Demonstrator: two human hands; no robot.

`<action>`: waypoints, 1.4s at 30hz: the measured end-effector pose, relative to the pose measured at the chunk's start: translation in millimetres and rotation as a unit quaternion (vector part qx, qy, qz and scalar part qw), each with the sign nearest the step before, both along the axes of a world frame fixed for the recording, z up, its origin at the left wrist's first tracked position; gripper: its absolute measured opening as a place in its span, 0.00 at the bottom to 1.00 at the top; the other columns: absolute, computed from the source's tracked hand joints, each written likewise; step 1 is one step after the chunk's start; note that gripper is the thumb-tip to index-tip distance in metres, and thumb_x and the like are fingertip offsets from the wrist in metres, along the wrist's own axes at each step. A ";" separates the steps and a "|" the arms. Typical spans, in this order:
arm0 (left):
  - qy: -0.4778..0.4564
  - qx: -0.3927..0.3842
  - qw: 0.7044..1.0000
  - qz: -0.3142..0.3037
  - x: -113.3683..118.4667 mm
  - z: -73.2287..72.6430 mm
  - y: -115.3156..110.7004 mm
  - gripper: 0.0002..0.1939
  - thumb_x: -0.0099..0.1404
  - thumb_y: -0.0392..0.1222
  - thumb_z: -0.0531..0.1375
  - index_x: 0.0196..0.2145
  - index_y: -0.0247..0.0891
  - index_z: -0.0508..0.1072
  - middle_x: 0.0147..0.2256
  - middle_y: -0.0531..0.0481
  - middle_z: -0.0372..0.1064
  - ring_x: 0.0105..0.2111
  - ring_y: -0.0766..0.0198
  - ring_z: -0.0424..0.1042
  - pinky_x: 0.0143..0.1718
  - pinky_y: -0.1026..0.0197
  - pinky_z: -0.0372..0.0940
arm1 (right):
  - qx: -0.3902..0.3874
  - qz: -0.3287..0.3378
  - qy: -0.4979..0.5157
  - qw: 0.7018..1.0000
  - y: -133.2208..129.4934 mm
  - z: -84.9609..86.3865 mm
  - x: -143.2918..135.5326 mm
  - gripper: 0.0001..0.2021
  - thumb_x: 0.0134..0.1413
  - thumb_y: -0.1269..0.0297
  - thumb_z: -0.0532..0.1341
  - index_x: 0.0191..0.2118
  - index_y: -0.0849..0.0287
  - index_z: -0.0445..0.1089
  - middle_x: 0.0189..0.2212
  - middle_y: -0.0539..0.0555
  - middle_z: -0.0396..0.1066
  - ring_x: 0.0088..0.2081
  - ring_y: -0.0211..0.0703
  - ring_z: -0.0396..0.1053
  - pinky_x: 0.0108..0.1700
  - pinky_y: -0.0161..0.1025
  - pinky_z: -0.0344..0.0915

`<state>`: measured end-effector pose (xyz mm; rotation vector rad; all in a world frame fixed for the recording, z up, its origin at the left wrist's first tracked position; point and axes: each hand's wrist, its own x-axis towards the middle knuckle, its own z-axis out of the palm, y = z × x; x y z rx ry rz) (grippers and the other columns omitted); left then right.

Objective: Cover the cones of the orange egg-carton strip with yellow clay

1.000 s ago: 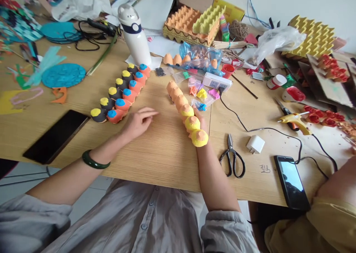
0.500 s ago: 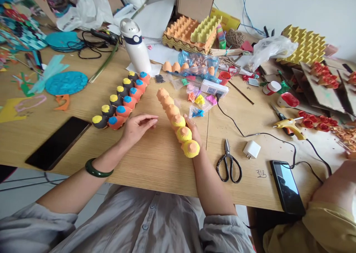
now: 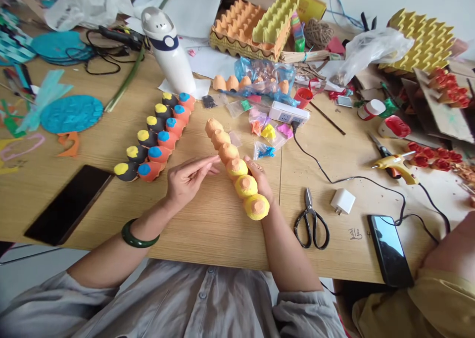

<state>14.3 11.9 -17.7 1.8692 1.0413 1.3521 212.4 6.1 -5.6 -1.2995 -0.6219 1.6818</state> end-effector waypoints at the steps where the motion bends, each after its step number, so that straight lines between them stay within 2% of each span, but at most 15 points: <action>1: -0.007 -0.004 1.000 -0.006 -0.1 -2.0 -0.8 0.15 0.77 0.43 0.57 0.54 0.42 0.82 0.48 0.44 0.83 0.36 0.63 0.84 0.41 0.62 0.80 | -0.003 -0.001 -0.002 1.000 0.3 0.0 0.1 0.26 0.57 0.34 0.63 0.25 0.52 0.65 0.19 0.48 0.64 0.19 0.37 0.55 0.23 0.39 0.55; 6: -0.054 -0.078 0.995 0.008 -0.1 -9.9 -5.3 0.12 0.75 0.46 0.62 0.47 0.41 0.84 0.41 0.46 0.85 0.32 0.61 0.85 0.36 0.63 0.80 | -0.006 0.010 -0.025 1.000 1.8 -1.7 1.0 0.27 0.57 0.34 0.63 0.24 0.53 0.64 0.17 0.48 0.62 0.20 0.37 0.58 0.25 0.39 0.58; 10: -0.084 -0.157 0.983 0.051 -0.5 -7.9 -4.0 0.14 0.69 0.52 0.67 0.38 0.38 0.84 0.33 0.47 0.84 0.28 0.59 0.84 0.32 0.63 0.79 | -0.004 0.018 -0.038 0.999 1.4 -5.9 1.6 0.27 0.56 0.33 0.63 0.25 0.52 0.65 0.19 0.50 0.66 0.25 0.43 0.66 0.29 0.42 0.63; 13: -0.096 -0.177 0.978 0.058 -0.8 -4.5 -3.6 0.15 0.66 0.54 0.70 0.35 0.38 0.83 0.30 0.49 0.84 0.28 0.59 0.84 0.32 0.62 0.80 | 0.003 0.016 -0.047 0.999 0.9 -8.2 1.1 0.27 0.54 0.33 0.65 0.24 0.52 0.64 0.20 0.50 0.66 0.27 0.45 0.67 0.29 0.42 0.63; 16: -0.096 -0.177 0.978 0.051 -0.4 -2.9 -5.9 0.13 0.66 0.51 0.70 0.35 0.39 0.84 0.30 0.50 0.84 0.28 0.60 0.84 0.33 0.63 0.80 | -0.001 0.013 -0.048 0.999 1.1 -9.1 0.3 0.28 0.54 0.32 0.65 0.22 0.52 0.62 0.19 0.49 0.63 0.24 0.42 0.64 0.27 0.41 0.61; 21: -0.062 -0.166 0.984 0.024 0.7 -4.9 -8.6 0.13 0.70 0.50 0.66 0.40 0.38 0.85 0.35 0.49 0.85 0.29 0.60 0.84 0.33 0.62 0.80 | -0.025 0.012 -0.037 0.999 1.6 -10.6 1.3 0.27 0.54 0.33 0.65 0.23 0.52 0.63 0.18 0.49 0.63 0.23 0.41 0.61 0.26 0.40 0.58; 25: -0.033 -0.122 0.992 0.009 1.4 -4.4 -8.4 0.13 0.75 0.46 0.62 0.47 0.37 0.84 0.37 0.48 0.85 0.29 0.63 0.84 0.35 0.65 0.78 | -0.013 0.006 -0.020 1.000 0.7 -10.6 1.2 0.26 0.55 0.36 0.67 0.23 0.52 0.64 0.19 0.49 0.64 0.23 0.41 0.62 0.27 0.40 0.58; 30: -0.026 -0.083 0.996 0.003 1.5 -4.5 -10.0 0.15 0.79 0.43 0.56 0.51 0.38 0.83 0.41 0.47 0.84 0.32 0.66 0.83 0.37 0.67 0.77 | 0.019 -0.015 0.003 1.000 -1.1 -5.9 -4.3 0.24 0.54 0.42 0.70 0.22 0.53 0.64 0.18 0.47 0.61 0.22 0.37 0.55 0.26 0.39 0.54; 33: -0.006 -0.047 0.998 0.035 0.8 -4.8 -9.5 0.13 0.77 0.43 0.59 0.48 0.39 0.84 0.39 0.48 0.84 0.32 0.66 0.82 0.39 0.66 0.76 | 0.049 -0.016 0.015 0.999 -1.0 -4.9 -7.0 0.25 0.50 0.44 0.73 0.21 0.54 0.63 0.18 0.46 0.59 0.21 0.35 0.50 0.24 0.38 0.50; 36: -0.008 -0.043 0.996 0.072 -1.1 -4.7 -6.5 0.10 0.74 0.43 0.64 0.41 0.39 0.85 0.33 0.49 0.84 0.28 0.67 0.81 0.35 0.66 0.75 | 0.052 -0.022 0.026 0.998 0.0 -7.9 -6.6 0.25 0.50 0.44 0.73 0.20 0.54 0.63 0.18 0.45 0.58 0.20 0.34 0.49 0.22 0.39 0.47; 42: -0.026 -0.041 0.995 0.085 -5.0 -4.9 -1.0 0.11 0.69 0.47 0.68 0.32 0.37 0.83 0.29 0.50 0.81 0.26 0.66 0.79 0.31 0.66 0.73 | 0.043 -0.022 0.018 0.999 0.7 -11.2 -6.2 0.25 0.51 0.43 0.72 0.22 0.53 0.62 0.18 0.45 0.60 0.20 0.35 0.51 0.23 0.38 0.49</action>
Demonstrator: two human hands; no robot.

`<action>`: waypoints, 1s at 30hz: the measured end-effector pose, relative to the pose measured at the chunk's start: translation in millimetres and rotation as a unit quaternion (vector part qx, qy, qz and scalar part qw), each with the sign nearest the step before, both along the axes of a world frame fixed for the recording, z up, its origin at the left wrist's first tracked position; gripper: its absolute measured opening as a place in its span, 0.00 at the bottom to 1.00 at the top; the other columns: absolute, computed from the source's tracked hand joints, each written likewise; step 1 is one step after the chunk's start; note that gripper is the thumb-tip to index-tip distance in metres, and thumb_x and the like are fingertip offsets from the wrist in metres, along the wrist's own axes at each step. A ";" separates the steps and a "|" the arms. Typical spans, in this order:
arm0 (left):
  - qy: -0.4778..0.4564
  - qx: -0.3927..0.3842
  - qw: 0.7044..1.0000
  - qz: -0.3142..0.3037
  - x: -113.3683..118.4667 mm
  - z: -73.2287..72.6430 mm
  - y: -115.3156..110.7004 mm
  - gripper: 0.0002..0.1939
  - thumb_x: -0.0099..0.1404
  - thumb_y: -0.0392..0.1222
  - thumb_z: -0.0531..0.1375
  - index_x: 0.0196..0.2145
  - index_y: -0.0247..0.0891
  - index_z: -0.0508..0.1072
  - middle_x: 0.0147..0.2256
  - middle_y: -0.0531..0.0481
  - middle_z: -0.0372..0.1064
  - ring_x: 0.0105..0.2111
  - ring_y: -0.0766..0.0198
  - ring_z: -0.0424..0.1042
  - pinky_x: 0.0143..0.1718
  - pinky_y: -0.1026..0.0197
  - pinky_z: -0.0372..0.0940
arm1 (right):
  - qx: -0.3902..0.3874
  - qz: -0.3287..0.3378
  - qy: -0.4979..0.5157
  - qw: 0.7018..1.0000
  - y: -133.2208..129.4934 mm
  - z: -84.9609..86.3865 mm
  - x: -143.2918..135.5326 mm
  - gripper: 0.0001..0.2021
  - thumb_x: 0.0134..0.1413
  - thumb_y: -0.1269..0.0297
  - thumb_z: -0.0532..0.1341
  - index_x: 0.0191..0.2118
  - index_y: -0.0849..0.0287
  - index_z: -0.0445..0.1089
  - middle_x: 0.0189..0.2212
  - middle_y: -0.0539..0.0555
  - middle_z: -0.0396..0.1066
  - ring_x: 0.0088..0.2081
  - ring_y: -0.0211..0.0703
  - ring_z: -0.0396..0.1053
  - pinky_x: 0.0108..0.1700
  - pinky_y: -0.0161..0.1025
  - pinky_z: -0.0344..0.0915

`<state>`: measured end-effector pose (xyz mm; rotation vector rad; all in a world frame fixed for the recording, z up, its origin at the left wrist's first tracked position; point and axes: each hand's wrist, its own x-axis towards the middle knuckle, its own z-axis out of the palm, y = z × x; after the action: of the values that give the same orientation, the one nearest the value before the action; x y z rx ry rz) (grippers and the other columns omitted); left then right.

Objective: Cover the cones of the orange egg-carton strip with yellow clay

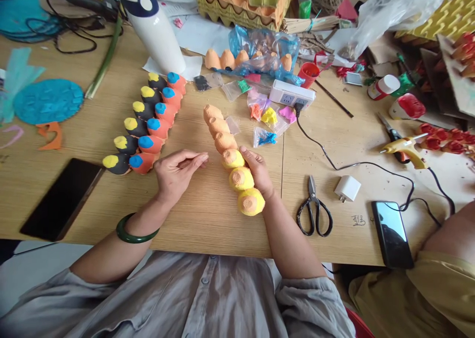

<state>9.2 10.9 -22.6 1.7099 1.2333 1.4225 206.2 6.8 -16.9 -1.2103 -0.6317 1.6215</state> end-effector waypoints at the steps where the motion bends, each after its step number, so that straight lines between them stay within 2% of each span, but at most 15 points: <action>1: 0.011 0.012 1.000 0.000 0.1 0.6 -0.3 0.11 0.70 0.46 0.67 0.33 0.38 0.83 0.29 0.50 0.81 0.26 0.67 0.79 0.31 0.66 0.73 | 0.005 0.003 -0.007 1.000 -0.3 1.0 -1.3 0.25 0.50 0.42 0.72 0.22 0.53 0.63 0.19 0.45 0.60 0.21 0.35 0.51 0.23 0.38 0.49; 6: 0.083 0.071 0.994 0.012 2.4 5.6 -5.5 0.14 0.76 0.44 0.60 0.37 0.38 0.83 0.30 0.49 0.82 0.30 0.66 0.80 0.36 0.65 0.72 | 0.043 0.009 -0.025 0.999 -1.8 4.9 -7.4 0.27 0.44 0.40 0.74 0.20 0.56 0.63 0.18 0.44 0.56 0.21 0.31 0.49 0.22 0.36 0.47; 9: 0.084 0.048 0.995 0.031 1.8 4.6 -6.2 0.18 0.77 0.45 0.58 0.32 0.37 0.81 0.27 0.50 0.80 0.26 0.67 0.78 0.33 0.65 0.70 | 0.052 -0.005 -0.037 0.998 -1.2 3.4 -4.9 0.27 0.45 0.40 0.74 0.20 0.56 0.63 0.18 0.44 0.56 0.20 0.31 0.49 0.22 0.36 0.47; 11: 0.084 0.025 0.996 0.029 0.0 1.1 -3.6 0.18 0.76 0.46 0.60 0.30 0.37 0.81 0.26 0.51 0.80 0.25 0.68 0.77 0.32 0.65 0.70 | 0.057 -0.025 -0.041 0.997 -0.3 1.8 -1.4 0.25 0.48 0.42 0.73 0.21 0.56 0.65 0.18 0.44 0.57 0.20 0.32 0.49 0.22 0.36 0.48; 14: 0.093 -0.001 0.995 -0.024 -3.1 -5.8 2.9 0.11 0.72 0.45 0.63 0.40 0.37 0.84 0.35 0.48 0.83 0.33 0.64 0.80 0.35 0.64 0.73 | 0.065 -0.058 -0.030 0.996 1.0 0.7 3.0 0.24 0.51 0.45 0.73 0.21 0.55 0.65 0.18 0.44 0.57 0.20 0.32 0.48 0.22 0.36 0.48; 16: 0.099 -0.008 0.993 -0.059 -4.8 -9.4 6.6 0.11 0.71 0.45 0.64 0.44 0.38 0.84 0.42 0.45 0.83 0.40 0.61 0.81 0.40 0.63 0.74 | 0.062 -0.065 -0.024 0.996 1.8 0.7 4.1 0.24 0.50 0.46 0.74 0.20 0.55 0.64 0.17 0.44 0.57 0.20 0.32 0.47 0.21 0.36 0.48; 19: 0.104 -0.011 0.993 -0.056 -7.5 -10.9 9.3 0.13 0.73 0.46 0.63 0.37 0.37 0.85 0.41 0.45 0.83 0.41 0.60 0.82 0.45 0.61 0.75 | 0.054 -0.065 -0.027 0.996 3.1 0.7 4.7 0.24 0.49 0.44 0.74 0.21 0.54 0.66 0.18 0.44 0.58 0.21 0.34 0.49 0.22 0.36 0.50; 23: 0.128 -0.009 0.991 -0.048 -14.0 -6.4 7.8 0.14 0.74 0.47 0.62 0.47 0.37 0.84 0.49 0.43 0.83 0.48 0.57 0.81 0.52 0.56 0.75 | 0.052 -0.080 -0.019 0.995 5.6 -0.1 6.8 0.23 0.52 0.43 0.72 0.23 0.53 0.66 0.20 0.46 0.61 0.23 0.36 0.54 0.24 0.37 0.55; 27: 0.171 0.000 0.983 -0.070 -24.5 -2.9 -3.9 0.15 0.76 0.45 0.59 0.40 0.38 0.85 0.48 0.44 0.83 0.50 0.56 0.82 0.57 0.55 0.74 | 0.047 -0.099 -0.003 0.994 7.0 0.4 10.3 0.21 0.53 0.43 0.71 0.24 0.51 0.66 0.22 0.47 0.64 0.24 0.39 0.60 0.26 0.38 0.58; 29: 0.216 0.023 0.969 -0.116 -31.3 -5.3 -14.7 0.15 0.76 0.44 0.59 0.53 0.39 0.82 0.55 0.44 0.80 0.55 0.56 0.80 0.60 0.55 0.73 | 0.039 -0.101 -0.002 0.994 7.1 2.2 12.6 0.20 0.56 0.42 0.69 0.26 0.51 0.68 0.23 0.47 0.68 0.28 0.41 0.65 0.29 0.39 0.62; 30: 0.246 0.040 0.955 -0.162 -34.8 -7.6 -20.6 0.19 0.76 0.44 0.59 0.61 0.40 0.77 0.59 0.43 0.77 0.58 0.56 0.78 0.62 0.55 0.72 | 0.033 -0.100 0.000 0.994 7.1 3.3 13.9 0.19 0.57 0.42 0.67 0.28 0.50 0.68 0.24 0.48 0.70 0.29 0.42 0.68 0.30 0.39 0.63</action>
<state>-25.6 -9.7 -30.2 2.2912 1.0721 0.8894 220.2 13.9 -13.5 -1.1857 -0.5420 1.4220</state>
